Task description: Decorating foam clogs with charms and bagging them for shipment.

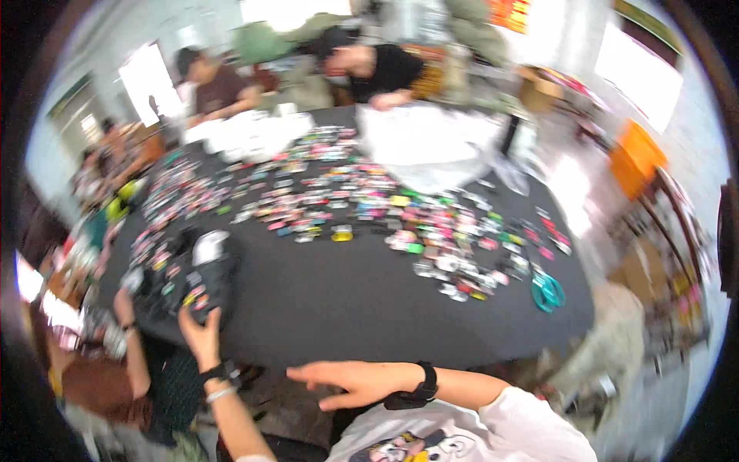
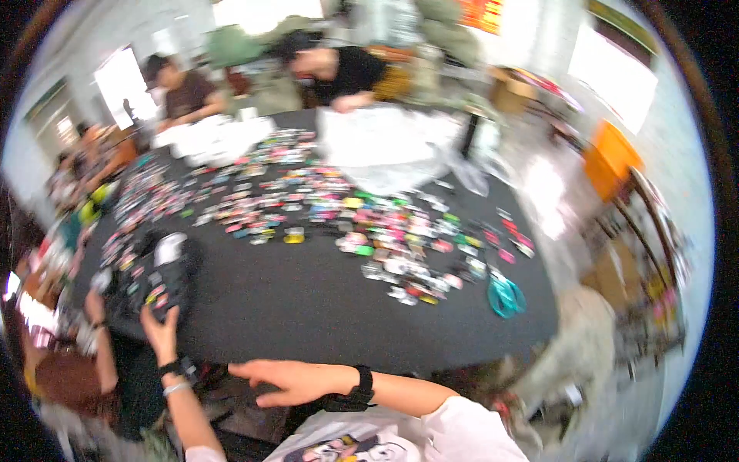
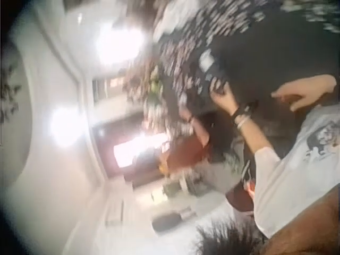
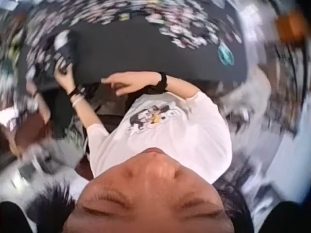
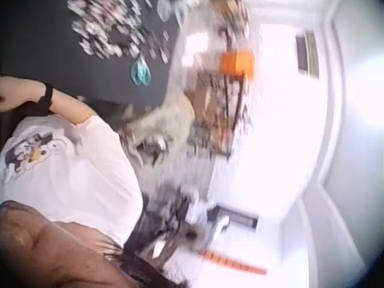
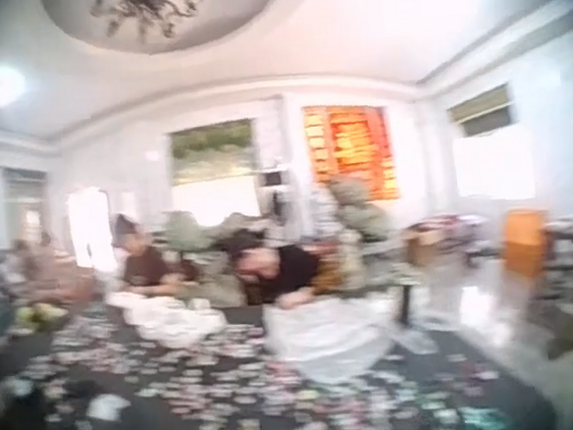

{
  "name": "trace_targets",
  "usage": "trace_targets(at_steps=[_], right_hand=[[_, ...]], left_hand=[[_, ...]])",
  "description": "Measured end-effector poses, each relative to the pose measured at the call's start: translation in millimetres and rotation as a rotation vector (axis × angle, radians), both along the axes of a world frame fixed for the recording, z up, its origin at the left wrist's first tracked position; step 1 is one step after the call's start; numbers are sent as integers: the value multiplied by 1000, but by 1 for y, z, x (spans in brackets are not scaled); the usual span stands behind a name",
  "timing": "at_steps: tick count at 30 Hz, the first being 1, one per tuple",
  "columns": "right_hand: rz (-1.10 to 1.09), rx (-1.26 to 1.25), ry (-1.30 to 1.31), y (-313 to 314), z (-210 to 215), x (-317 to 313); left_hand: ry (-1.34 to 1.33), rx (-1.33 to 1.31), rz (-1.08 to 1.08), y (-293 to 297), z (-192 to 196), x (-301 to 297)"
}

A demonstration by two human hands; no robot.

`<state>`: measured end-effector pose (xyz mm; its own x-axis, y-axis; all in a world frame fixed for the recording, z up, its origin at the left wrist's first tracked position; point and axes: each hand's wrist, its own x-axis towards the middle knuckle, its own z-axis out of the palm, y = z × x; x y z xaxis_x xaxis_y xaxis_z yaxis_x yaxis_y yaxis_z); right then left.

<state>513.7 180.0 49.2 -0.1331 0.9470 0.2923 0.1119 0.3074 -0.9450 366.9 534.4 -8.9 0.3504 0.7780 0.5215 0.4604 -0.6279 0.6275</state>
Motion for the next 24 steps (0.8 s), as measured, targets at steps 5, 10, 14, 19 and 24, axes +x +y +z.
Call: trace_targets(at_steps=[5, 10, 14, 19, 24], right_hand=[[-307, -126, 202, -186, -4, 33], [-1248, -98, 540, -363, -30, -11], [-2167, 768, 933, -473, -117, -43], [-2510, 1148, 1464, -645, -281, -128], [-2660, -36, 1056, -620, -277, -88]], left_hand=[[56, 48, -61, 76, -54, -21], [-175, -126, -379, -47, 2, 23], [7, 68, 64, -62, 6, -9], [91, 596, 162, -58, -23, 10], [152, 800, 15, -53, 9, 13]])
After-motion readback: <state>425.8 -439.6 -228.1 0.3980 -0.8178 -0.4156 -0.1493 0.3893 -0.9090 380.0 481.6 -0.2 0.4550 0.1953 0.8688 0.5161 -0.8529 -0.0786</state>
